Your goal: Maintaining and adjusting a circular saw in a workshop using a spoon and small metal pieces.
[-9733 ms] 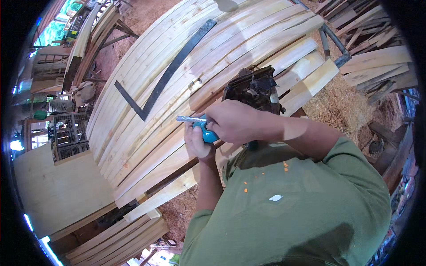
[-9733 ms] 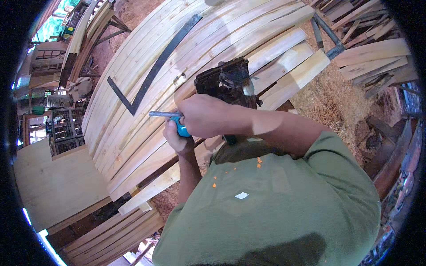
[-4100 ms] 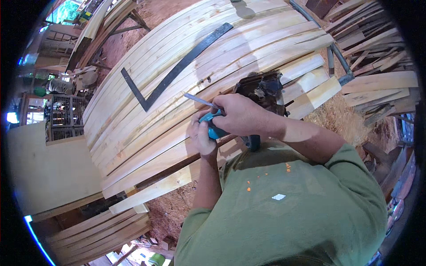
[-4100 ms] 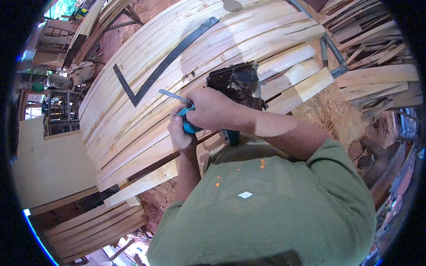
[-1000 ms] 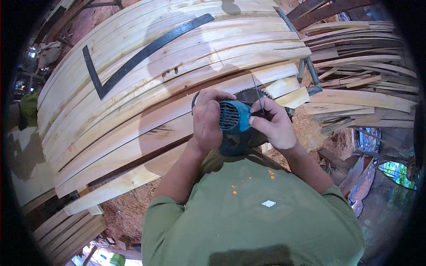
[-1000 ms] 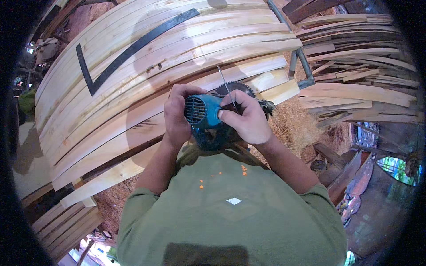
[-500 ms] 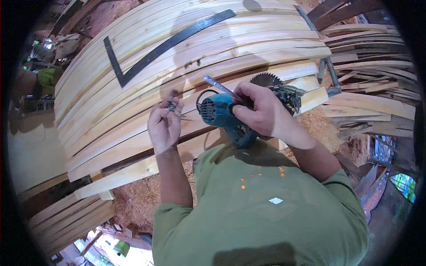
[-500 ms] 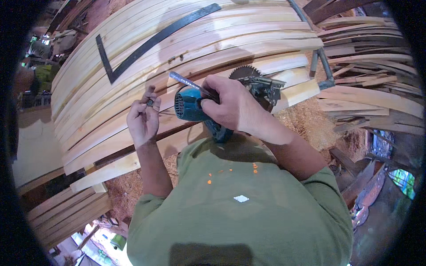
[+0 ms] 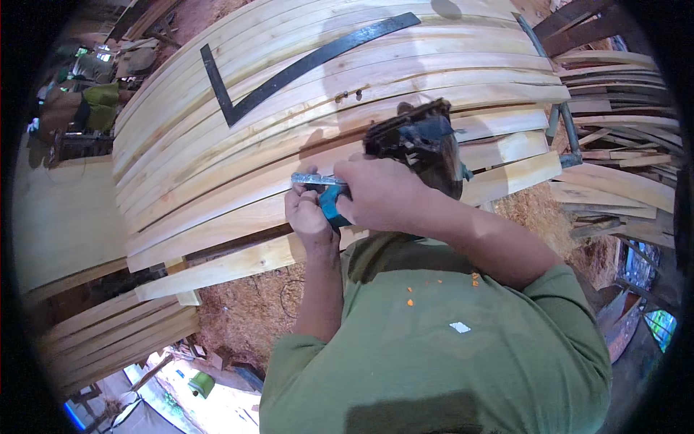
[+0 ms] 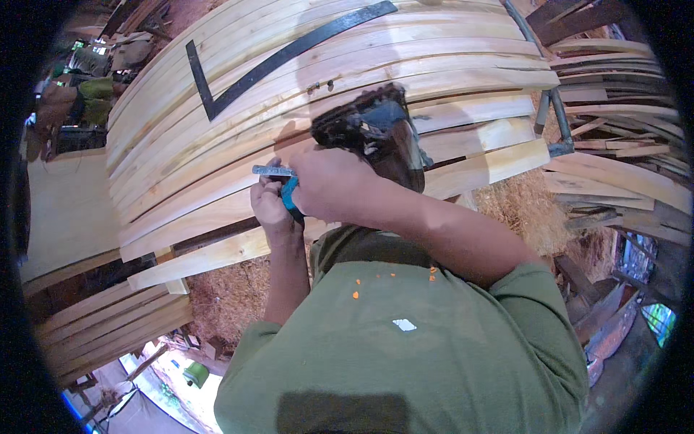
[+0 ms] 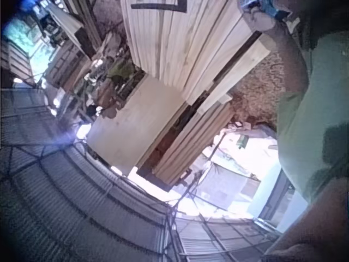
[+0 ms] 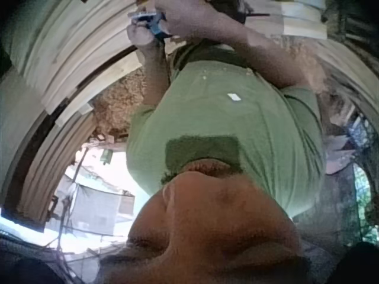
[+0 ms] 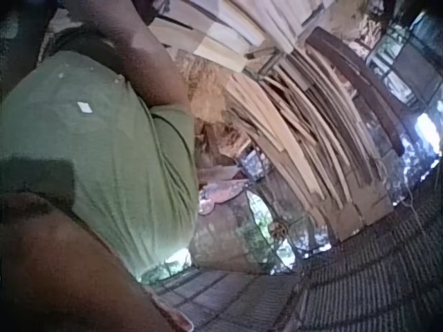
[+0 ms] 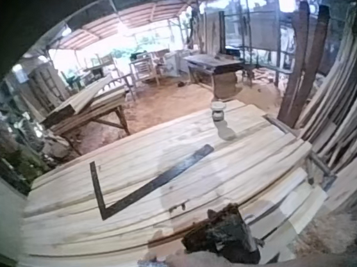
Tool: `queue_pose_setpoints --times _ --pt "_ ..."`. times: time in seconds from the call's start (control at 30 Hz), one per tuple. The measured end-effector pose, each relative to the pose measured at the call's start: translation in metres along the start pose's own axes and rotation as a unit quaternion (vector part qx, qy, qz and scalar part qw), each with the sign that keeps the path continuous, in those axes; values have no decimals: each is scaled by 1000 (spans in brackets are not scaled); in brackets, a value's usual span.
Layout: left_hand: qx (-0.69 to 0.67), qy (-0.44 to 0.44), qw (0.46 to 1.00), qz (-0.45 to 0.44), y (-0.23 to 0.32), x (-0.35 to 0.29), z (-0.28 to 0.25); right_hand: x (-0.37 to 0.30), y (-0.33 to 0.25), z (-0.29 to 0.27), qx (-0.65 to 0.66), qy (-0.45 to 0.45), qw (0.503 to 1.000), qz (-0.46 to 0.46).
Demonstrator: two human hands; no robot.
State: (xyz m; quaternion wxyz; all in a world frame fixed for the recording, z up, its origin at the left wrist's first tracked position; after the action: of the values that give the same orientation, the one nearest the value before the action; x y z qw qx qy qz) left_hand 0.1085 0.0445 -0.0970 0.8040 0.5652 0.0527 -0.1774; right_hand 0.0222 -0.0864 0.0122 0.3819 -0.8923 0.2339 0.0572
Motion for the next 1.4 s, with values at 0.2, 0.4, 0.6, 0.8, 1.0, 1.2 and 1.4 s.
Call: queue_pose_setpoints --times 0.2,0.4,0.6,0.8,1.0,1.2,1.4 --pt "-76 13 997 -23 -25 10 -30 20 -18 18 -46 8 991 -123" --pt "-25 6 1000 -6 -7 4 0 14 -3 -1 -42 22 997 -55" --pt "50 -94 991 81 28 -23 50 -36 19 -34 67 101 993 3" --pt "12 -207 974 93 50 -37 90 -53 47 -55 176 154 972 20" --pt "110 -291 943 120 67 -43 111 -57 63 -62 228 181 957 13" --pt "176 -301 923 165 73 -53 104 -56 64 -72 211 207 955 -9" --pt "222 -303 892 252 79 -65 103 -53 68 -73 220 209 953 -18"
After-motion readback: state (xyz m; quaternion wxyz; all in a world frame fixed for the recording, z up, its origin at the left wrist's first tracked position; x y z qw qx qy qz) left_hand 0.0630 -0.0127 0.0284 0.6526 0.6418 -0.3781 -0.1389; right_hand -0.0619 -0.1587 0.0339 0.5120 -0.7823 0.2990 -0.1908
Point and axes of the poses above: each hand's wrist, its own x-axis towards the middle knuckle, its own z-axis out of the palm, y = z × x, the point moved 6 cm from there along x, towards the middle knuckle, and after that the axes turned 8 degrees about y, right-handed, at the moved point
